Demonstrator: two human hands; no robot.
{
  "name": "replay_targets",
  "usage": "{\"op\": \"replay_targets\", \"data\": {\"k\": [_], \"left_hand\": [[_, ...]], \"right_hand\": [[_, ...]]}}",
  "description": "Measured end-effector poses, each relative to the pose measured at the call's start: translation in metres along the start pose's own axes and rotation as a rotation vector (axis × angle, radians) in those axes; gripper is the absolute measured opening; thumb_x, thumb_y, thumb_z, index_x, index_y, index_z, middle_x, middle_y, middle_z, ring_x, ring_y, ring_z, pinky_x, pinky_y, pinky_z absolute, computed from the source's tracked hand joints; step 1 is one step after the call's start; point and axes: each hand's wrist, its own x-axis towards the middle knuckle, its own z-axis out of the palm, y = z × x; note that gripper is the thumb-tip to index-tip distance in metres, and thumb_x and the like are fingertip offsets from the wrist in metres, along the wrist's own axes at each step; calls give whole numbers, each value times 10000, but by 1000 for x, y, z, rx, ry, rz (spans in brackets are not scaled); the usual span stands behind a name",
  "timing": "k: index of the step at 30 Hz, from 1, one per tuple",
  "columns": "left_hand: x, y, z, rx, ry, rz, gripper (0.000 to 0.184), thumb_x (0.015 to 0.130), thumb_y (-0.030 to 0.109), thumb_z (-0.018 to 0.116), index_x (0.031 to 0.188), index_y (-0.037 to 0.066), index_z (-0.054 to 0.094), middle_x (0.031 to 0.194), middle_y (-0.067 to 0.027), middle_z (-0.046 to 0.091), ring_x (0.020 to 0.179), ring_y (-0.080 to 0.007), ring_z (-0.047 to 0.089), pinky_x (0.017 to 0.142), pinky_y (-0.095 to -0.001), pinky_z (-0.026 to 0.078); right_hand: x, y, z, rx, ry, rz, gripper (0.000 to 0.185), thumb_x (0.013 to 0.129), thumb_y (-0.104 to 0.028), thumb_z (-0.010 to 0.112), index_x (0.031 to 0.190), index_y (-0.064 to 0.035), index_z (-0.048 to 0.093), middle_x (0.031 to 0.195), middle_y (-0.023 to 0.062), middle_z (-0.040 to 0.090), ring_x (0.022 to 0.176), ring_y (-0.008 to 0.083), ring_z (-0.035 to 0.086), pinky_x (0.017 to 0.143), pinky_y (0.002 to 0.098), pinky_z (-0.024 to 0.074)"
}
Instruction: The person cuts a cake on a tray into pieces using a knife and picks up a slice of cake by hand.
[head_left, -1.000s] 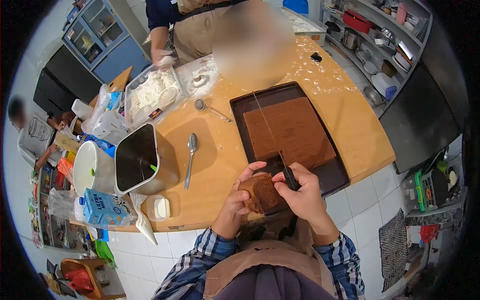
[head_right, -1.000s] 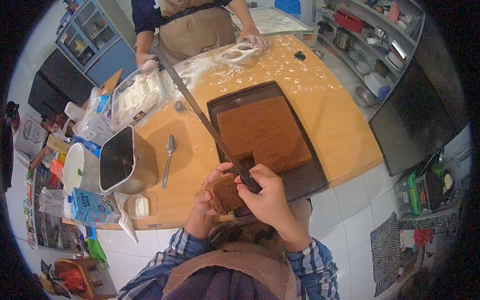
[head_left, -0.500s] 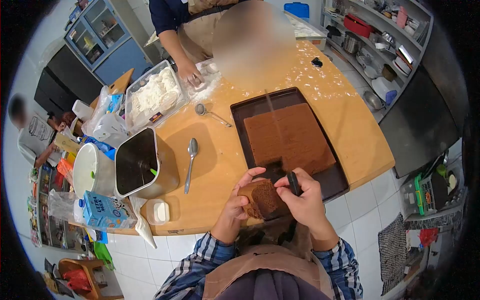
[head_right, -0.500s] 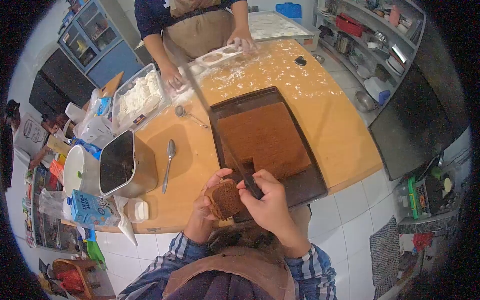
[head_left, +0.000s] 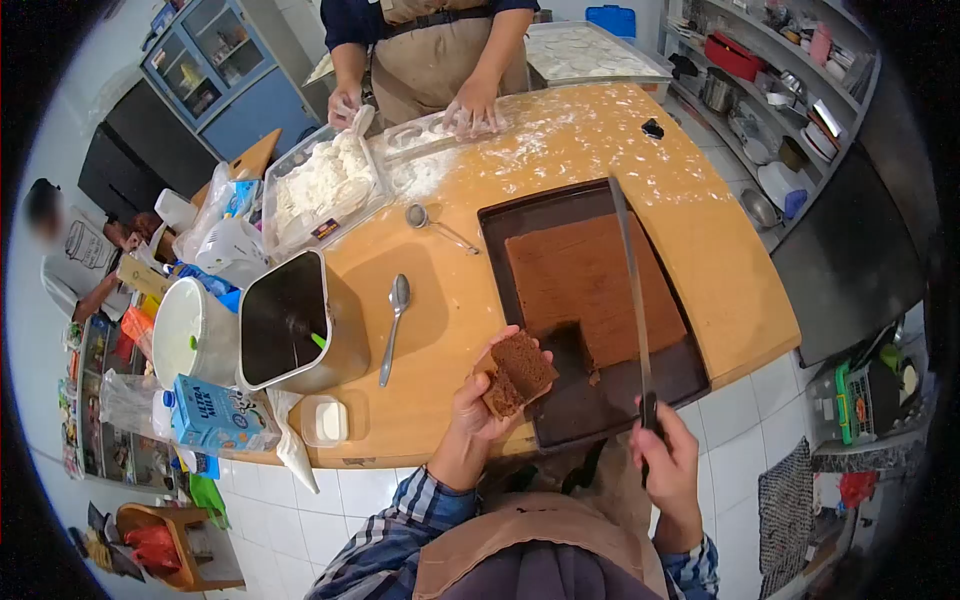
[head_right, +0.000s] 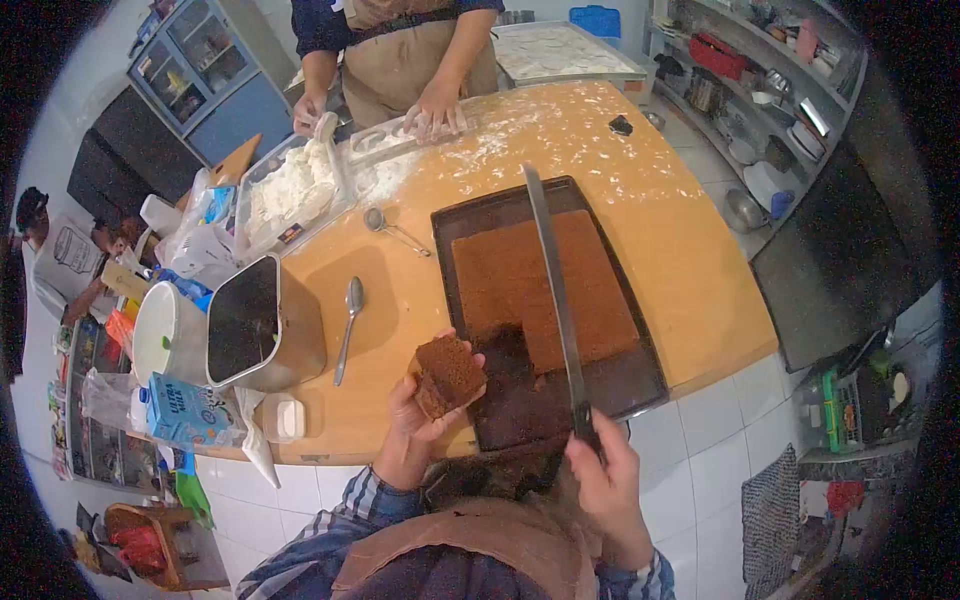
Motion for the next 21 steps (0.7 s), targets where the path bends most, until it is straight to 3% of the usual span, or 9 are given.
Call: {"op": "replay_targets", "data": {"k": [3,6,9,12,16,19,21], "left_hand": [[-1,0,-3,24,55,14,722,773,250,754,1356,46,380,1267,-184,514,1216,-377,491,962,-506,480],[0,-1,3,43,128,30,681,780,188,747,1341,46,390,1250,-170,525,1197,-343,515,952,-484,491],[-1,-2,6,131,212,65,647,783,120,729,1334,50,397,1226,-152,544,1154,-295,549,949,-462,497],[-2,-1,11,197,270,75,642,779,80,714,1336,49,397,1196,-129,561,1101,-259,579,949,-439,499],[-7,-1,6,241,328,100,629,778,65,703,1328,40,400,1163,-118,572,1065,-249,593,924,-431,514],[-6,-3,9,221,326,130,611,781,59,698,1317,35,405,1148,-120,574,1045,-248,599,901,-414,526],[-4,-3,20,223,317,137,595,785,56,694,1307,31,410,1142,-126,575,1035,-249,601,890,-402,530]], "right_hand": [[-25,16,-2,-56,13,6,313,888,-97,605,1161,36,529,839,15,567,731,74,519,638,240,440],[-40,31,-1,-257,83,-91,209,880,-20,564,1078,43,550,776,47,551,611,87,485,541,243,419],[-40,32,-8,-638,53,-295,371,847,-73,647,1186,17,527,808,164,607,684,250,608,600,335,479],[-38,18,-3,-795,15,-372,413,817,-75,668,1196,18,531,844,185,589,694,318,589,600,361,477],[-38,21,5,-764,-13,-478,378,812,-83,668,1149,40,550,912,180,534,717,336,559,593,397,457],[-36,22,6,-690,-36,-500,309,811,-9,651,1096,51,549,885,191,560,737,295,582,631,343,462],[-37,30,7,-629,28,-396,309,812,-65,664,1079,37,545,831,192,553,700,341,578,596,390,455]]}}
